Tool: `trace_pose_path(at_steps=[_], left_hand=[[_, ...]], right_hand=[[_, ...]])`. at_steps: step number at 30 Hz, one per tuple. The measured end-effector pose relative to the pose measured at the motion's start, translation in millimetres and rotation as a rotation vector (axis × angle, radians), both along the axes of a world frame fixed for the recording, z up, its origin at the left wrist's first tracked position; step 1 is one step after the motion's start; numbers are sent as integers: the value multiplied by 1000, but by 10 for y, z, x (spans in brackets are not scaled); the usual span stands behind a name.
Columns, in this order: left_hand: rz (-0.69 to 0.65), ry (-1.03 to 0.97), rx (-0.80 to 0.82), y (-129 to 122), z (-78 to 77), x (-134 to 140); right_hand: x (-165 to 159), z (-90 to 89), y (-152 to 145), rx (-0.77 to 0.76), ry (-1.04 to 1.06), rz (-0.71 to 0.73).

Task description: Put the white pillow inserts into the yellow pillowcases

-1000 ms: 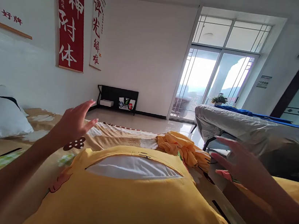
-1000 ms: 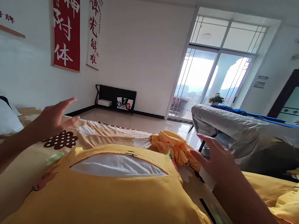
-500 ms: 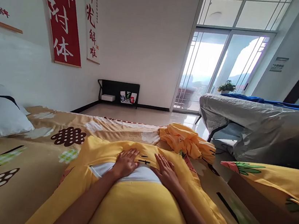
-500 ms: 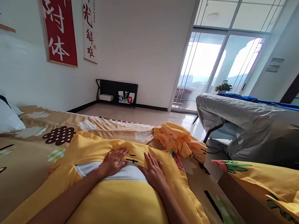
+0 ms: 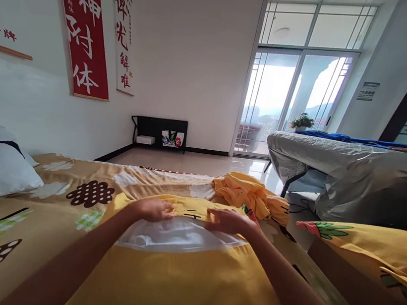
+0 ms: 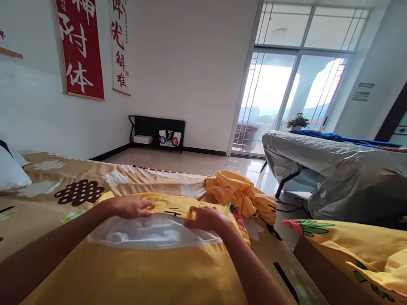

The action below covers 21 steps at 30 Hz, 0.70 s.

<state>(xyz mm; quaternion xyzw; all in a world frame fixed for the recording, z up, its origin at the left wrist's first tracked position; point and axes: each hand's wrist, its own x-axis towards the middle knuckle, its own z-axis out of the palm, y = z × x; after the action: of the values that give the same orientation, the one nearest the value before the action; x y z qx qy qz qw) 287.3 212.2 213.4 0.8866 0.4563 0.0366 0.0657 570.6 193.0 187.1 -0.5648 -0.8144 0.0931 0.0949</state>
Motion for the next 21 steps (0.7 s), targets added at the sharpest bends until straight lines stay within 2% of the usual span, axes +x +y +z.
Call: trace_pose_path(at_steps=[2, 3, 4, 5, 7, 9, 11, 13, 14, 16, 21], left_hand=[[72, -16, 58, 149, 199, 59], [125, -51, 130, 219, 198, 74], [184, -85, 209, 280, 115, 66], [242, -113, 277, 332, -46, 26], [321, -142, 335, 408, -555, -155], [282, -133, 214, 467, -1145, -428], [257, -158, 141, 529, -1605, -694], [291, -214, 129, 593, -1831, -854], [314, -245, 133, 620, -1865, -880], [338, -302, 138, 652, -1839, -842], [394, -408, 125, 562, -1595, -631]], right_hand=[[-96, 153, 135, 71, 19, 7], [-145, 123, 194, 138, 47, 0], [-185, 20, 240, 186, 73, -7], [-210, -144, 270, 206, 94, -14], [-219, -573, 288, 147, 118, -25], [-198, -976, 281, 93, 140, -22], [-182, -1222, 287, 121, 169, 6], [-179, -1303, 317, 164, 191, 36], [-179, -1306, 337, 176, 196, 40], [-182, -1291, 368, 182, 197, 28], [-208, -1207, 327, 186, 195, -9]])
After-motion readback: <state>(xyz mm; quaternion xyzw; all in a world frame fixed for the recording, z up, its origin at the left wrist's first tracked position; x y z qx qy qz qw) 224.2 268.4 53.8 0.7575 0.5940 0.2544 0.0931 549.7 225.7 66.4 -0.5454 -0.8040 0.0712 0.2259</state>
